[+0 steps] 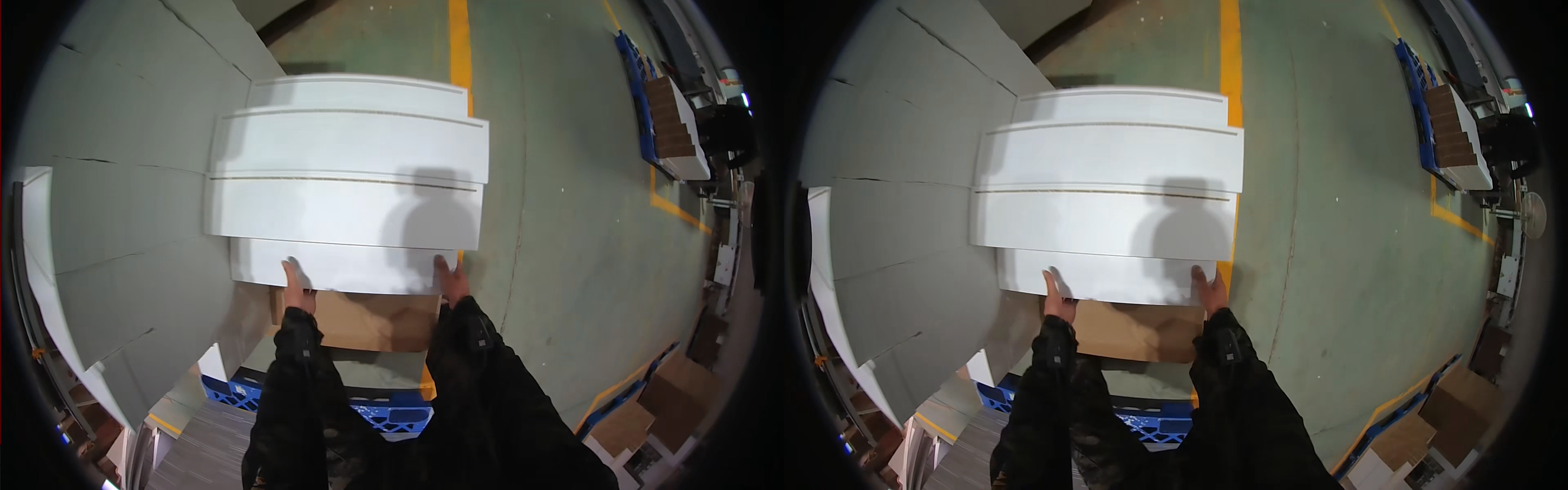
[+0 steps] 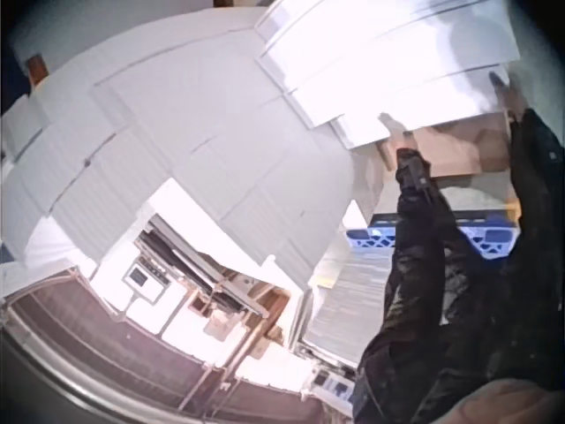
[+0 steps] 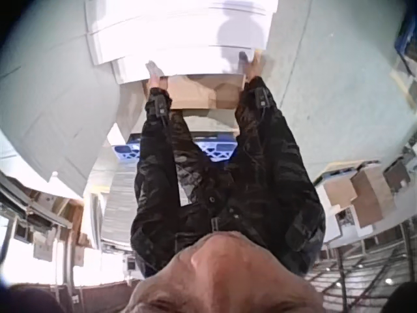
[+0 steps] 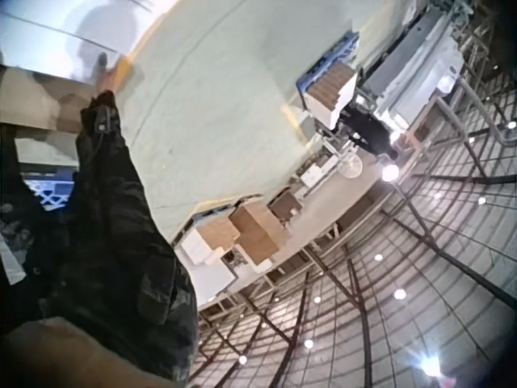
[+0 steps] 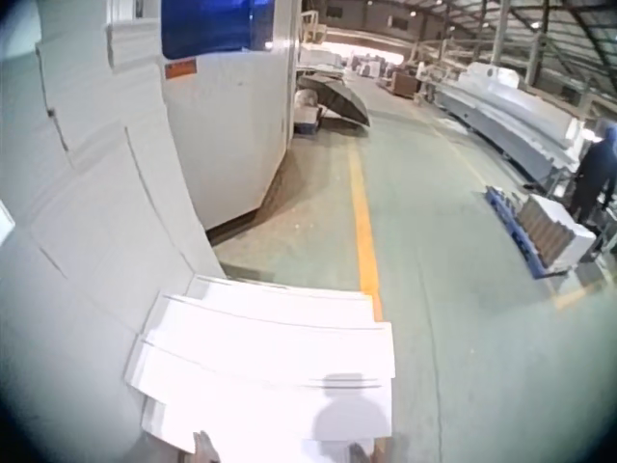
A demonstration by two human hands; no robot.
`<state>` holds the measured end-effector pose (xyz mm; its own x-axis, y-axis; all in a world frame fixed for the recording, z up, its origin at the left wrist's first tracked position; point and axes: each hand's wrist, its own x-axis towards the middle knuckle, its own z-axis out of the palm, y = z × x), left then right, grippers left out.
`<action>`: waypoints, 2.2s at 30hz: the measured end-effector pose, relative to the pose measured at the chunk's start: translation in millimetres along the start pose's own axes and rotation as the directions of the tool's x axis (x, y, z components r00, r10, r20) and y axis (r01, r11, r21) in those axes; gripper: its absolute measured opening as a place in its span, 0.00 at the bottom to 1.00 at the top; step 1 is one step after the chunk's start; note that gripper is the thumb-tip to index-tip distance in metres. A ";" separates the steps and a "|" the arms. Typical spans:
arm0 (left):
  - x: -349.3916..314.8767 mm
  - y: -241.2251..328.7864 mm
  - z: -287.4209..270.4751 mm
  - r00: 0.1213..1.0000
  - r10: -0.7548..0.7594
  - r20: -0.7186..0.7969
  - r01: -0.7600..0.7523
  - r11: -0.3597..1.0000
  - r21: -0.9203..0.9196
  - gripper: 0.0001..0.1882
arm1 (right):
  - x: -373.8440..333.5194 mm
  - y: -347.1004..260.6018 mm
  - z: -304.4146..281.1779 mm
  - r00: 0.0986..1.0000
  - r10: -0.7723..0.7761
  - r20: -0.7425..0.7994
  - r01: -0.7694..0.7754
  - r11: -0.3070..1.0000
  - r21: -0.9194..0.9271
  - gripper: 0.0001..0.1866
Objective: Operating a woodworking machine to process and stack wood panels in a factory.
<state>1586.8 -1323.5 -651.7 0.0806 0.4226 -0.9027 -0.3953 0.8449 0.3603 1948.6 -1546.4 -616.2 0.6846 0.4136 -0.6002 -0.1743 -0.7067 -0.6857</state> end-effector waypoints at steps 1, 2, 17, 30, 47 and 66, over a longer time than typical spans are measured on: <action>13.5 18.0 -7.3 0.999 0.025 -0.032 -0.025 1.000 0.012 0.51 | -0.1 -11.2 28.0 1.000 -0.005 0.010 0.005 0.999 0.039 0.40; 19.7 44.3 -22.6 0.991 0.127 -0.034 -0.129 0.991 -0.037 0.51 | -6.3 -20.2 59.5 0.999 -0.036 0.038 0.033 0.997 0.071 0.36; 9.5 35.7 -83.0 0.960 0.270 0.071 -0.243 0.933 -0.266 0.32 | -65.1 47.2 69.2 0.920 0.188 0.344 -0.364 0.737 0.569 0.37; -357.7 17.4 23.0 0.954 -0.108 0.280 0.135 0.988 -0.077 0.30 | -282.6 -51.4 -267.3 0.965 -0.041 0.259 -0.117 0.817 0.565 0.39; -733.8 608.6 96.1 0.505 0.809 0.301 -0.845 0.535 -0.021 0.59 | -531.4 -741.1 -62.1 0.632 -0.678 0.376 0.085 0.542 0.836 0.27; -491.5 954.1 33.9 0.338 0.941 -0.006 -0.918 0.331 0.217 0.54 | -528.5 -947.7 322.2 0.610 -0.529 0.590 0.087 0.785 0.614 0.34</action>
<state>1201.1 -714.0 143.7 -0.3500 0.9362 0.0326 -0.0067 -0.0373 0.9993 1523.9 -910.3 218.3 0.0919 0.9649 -0.2460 -0.5114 -0.1662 -0.8431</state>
